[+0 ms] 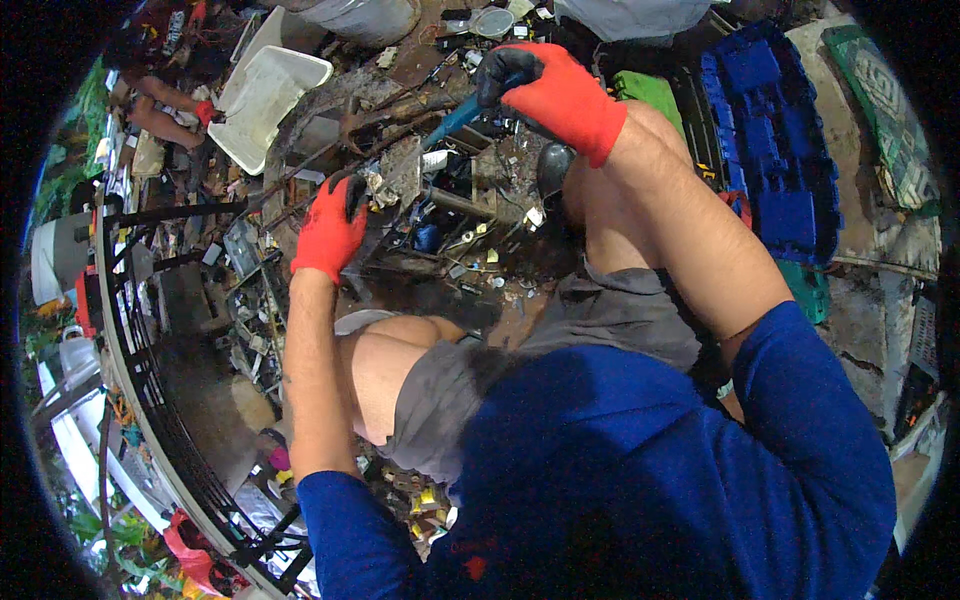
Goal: The person sits on the floor and uses pliers to strip wires and remove components from a small electronic device. They then use a screwdriver to pry apart the device's casing and continue to extract internal parts.
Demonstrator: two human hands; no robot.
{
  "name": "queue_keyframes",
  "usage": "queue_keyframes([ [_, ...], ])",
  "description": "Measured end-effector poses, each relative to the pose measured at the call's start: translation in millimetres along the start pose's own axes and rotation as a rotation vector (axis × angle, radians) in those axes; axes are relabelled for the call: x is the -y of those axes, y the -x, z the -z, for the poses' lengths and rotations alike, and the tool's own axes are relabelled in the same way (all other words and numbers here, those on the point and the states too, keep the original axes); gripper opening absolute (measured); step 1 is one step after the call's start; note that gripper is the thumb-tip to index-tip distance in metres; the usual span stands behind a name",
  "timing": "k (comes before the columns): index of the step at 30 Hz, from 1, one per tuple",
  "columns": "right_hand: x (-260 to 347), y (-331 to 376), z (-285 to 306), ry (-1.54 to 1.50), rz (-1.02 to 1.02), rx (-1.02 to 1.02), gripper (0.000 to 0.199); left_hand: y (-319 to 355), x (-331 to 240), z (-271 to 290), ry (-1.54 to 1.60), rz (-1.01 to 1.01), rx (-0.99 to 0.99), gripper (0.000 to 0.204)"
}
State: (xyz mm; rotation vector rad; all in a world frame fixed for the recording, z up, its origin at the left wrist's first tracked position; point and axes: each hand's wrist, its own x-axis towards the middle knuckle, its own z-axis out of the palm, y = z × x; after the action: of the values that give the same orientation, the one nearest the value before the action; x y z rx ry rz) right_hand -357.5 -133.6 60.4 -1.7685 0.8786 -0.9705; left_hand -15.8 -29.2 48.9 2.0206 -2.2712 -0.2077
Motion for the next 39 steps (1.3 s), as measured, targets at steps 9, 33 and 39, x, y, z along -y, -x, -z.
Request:
queue_keyframes([
  [9,3.6,11.1,-12.9,-0.316,0.009,-0.012,0.02,14.0,-0.7,-43.7,0.279,0.14,-0.305,0.087],
  [33,20.9,31.6,-46.5,-0.156,-0.112,-0.1,0.032,14.7,18.9,-95.9,0.307,0.209,-0.449,0.08],
  [39,17.9,24.4,-44.4,-0.052,-0.108,-0.057,0.035,12.6,14.1,-87.5,0.317,0.205,-0.42,0.079],
])
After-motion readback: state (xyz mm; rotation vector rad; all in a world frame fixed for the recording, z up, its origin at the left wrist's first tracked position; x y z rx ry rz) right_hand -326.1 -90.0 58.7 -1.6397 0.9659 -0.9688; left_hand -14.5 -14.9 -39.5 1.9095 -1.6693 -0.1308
